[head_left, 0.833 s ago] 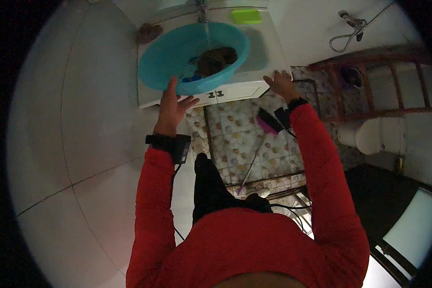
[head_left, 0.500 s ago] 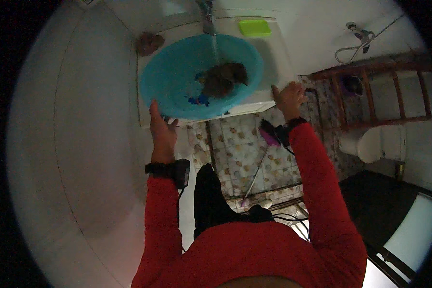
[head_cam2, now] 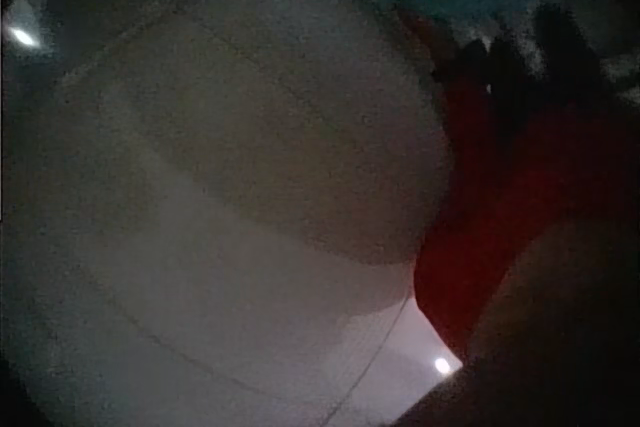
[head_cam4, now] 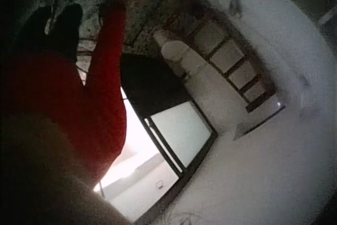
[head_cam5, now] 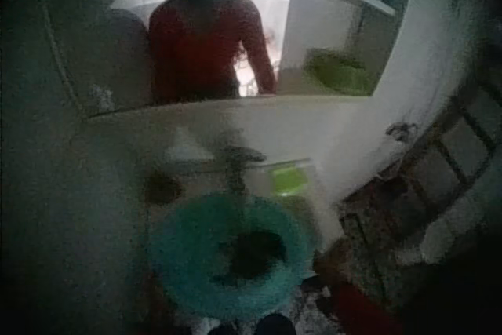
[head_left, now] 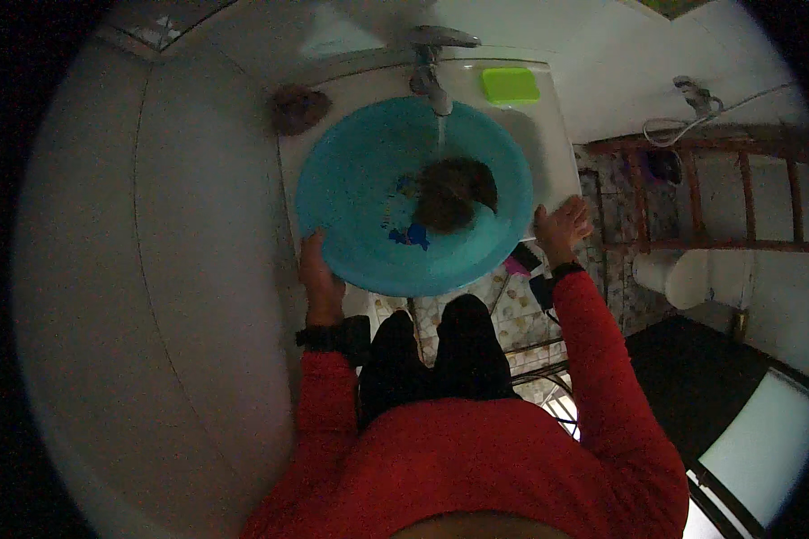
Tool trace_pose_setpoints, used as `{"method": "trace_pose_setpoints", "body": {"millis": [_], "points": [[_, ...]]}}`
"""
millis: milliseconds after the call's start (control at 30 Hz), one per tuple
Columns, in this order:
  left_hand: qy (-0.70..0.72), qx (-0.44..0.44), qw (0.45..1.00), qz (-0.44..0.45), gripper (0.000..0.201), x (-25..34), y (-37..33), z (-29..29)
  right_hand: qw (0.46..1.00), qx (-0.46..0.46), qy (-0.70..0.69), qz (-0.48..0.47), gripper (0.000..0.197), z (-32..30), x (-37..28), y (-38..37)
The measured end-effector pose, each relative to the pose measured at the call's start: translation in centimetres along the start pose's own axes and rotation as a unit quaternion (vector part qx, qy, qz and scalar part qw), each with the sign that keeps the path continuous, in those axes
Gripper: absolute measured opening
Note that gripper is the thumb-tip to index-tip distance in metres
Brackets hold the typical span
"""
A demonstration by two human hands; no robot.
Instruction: The person sweeps a tiled bathroom floor with a broom, repeatedly refilling a blue basin from the sink and pouring water onto the floor to aid cleaning. The person moves around the room, sweeping different areas and occasionally rinsing the broom in the basin.
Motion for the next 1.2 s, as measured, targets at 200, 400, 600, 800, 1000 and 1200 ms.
{"method": "trace_pose_setpoints", "body": {"millis": [200, 400, 600, 800, 1000, 1200], "points": [[-0.074, 0.145, 0.985, -0.062, 0.061, -0.9, -1.7, -3.3, 0.996, -0.046, 0.072, 0.026, 0.097, 0.0, -0.1, -0.3], [-0.210, 0.085, 0.968, 0.109, 0.066, 6.8, 0.9, 2.0, 0.996, -0.001, 0.089, -0.008, 0.095, -2.3, -1.1, -0.6], [0.141, -0.051, 0.979, -0.137, 0.063, 4.8, 1.4, 7.4, 0.916, 0.055, -0.075, -0.391, 0.040, -10.5, -11.0, -6.7], [0.316, -0.075, 0.922, -0.211, 0.033, 2.0, 0.4, 8.0, 0.704, -0.442, -0.145, -0.537, 0.042, -1.5, -28.7, -3.2], [0.344, -0.054, 0.916, -0.198, 0.019, 2.4, -0.6, 7.3, 0.706, -0.273, -0.027, -0.652, 0.044, 3.7, -35.7, -3.2], [0.343, 0.009, 0.913, -0.221, 0.016, 2.5, -1.4, 6.9, 0.835, -0.169, 0.044, -0.522, 0.053, 4.7, -37.5, -3.8]]}}
Point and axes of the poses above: each hand's wrist, its own y-axis away from the middle knuckle, its own z-axis out of the palm, x = y × z, the point moved 10 cm from there along -y, towards the middle knuckle, and after that the axes turned 11 degrees about -z, right-handed, at the moved point
